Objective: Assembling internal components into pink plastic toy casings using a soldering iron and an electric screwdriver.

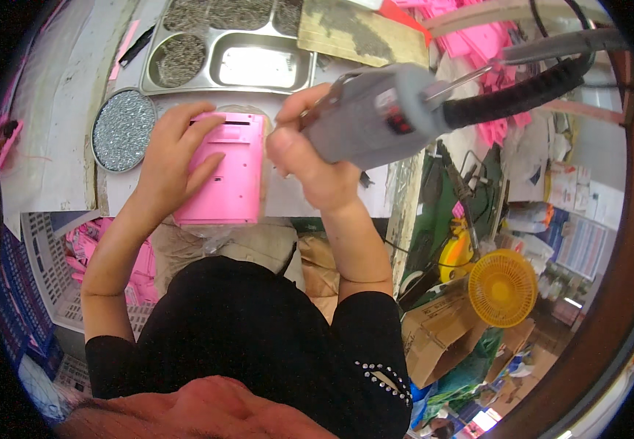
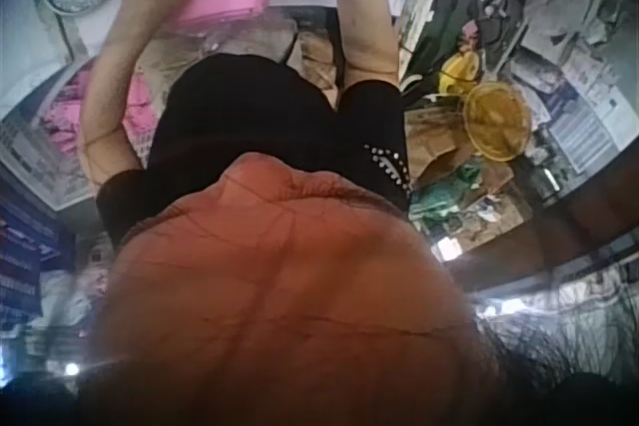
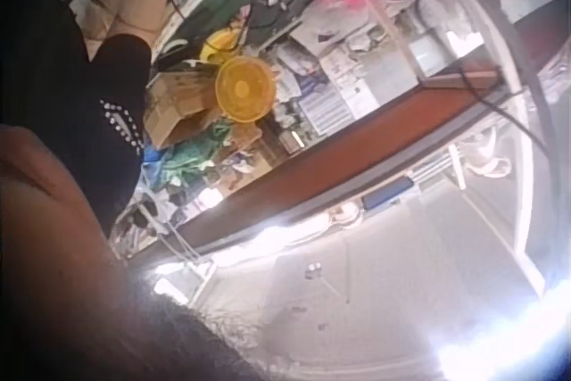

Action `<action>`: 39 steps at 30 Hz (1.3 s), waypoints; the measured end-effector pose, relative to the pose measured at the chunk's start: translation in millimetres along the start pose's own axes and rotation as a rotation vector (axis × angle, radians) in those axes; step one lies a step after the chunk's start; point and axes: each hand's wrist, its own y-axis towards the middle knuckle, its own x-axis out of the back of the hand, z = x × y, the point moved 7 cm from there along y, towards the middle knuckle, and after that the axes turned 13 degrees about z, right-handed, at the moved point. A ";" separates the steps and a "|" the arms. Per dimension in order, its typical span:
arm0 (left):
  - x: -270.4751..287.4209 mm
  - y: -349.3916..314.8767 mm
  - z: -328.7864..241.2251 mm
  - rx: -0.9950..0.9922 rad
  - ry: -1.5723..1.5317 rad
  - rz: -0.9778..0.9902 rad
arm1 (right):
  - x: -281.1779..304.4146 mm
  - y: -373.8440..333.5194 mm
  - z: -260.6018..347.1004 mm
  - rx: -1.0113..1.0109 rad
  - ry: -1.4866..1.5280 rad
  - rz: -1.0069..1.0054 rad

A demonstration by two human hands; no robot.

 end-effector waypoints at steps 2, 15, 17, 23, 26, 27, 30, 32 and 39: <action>-11.4 15.1 -0.4 -0.008 0.045 0.021 | 4.6 -15.5 -2.3 -0.001 -0.015 0.014; -28.7 12.9 5.3 -0.009 0.069 0.087 | -9.8 -55.3 -25.2 -0.015 0.154 0.124; -29.7 13.2 4.7 -0.013 0.069 0.082 | -16.0 -60.5 -27.0 -0.030 0.135 0.162; -29.6 13.1 6.6 -0.026 0.052 0.066 | -13.4 -62.9 -29.2 -0.044 0.029 0.159; -29.9 12.4 9.3 -0.012 0.046 0.082 | -16.3 -56.4 -22.1 -0.013 0.065 0.142; -29.9 11.4 9.3 -0.011 0.048 0.065 | -22.4 -53.3 -12.9 0.005 0.122 0.130; -31.2 9.0 11.2 -0.001 0.043 0.060 | -28.7 -54.4 -28.5 -0.037 -0.045 0.171; -31.2 11.1 10.5 -0.002 0.032 0.063 | -26.4 -59.7 -37.8 -0.075 -0.164 0.173; -30.8 7.8 12.7 0.008 0.021 0.084 | -19.3 -50.0 -1.0 0.070 0.035 0.038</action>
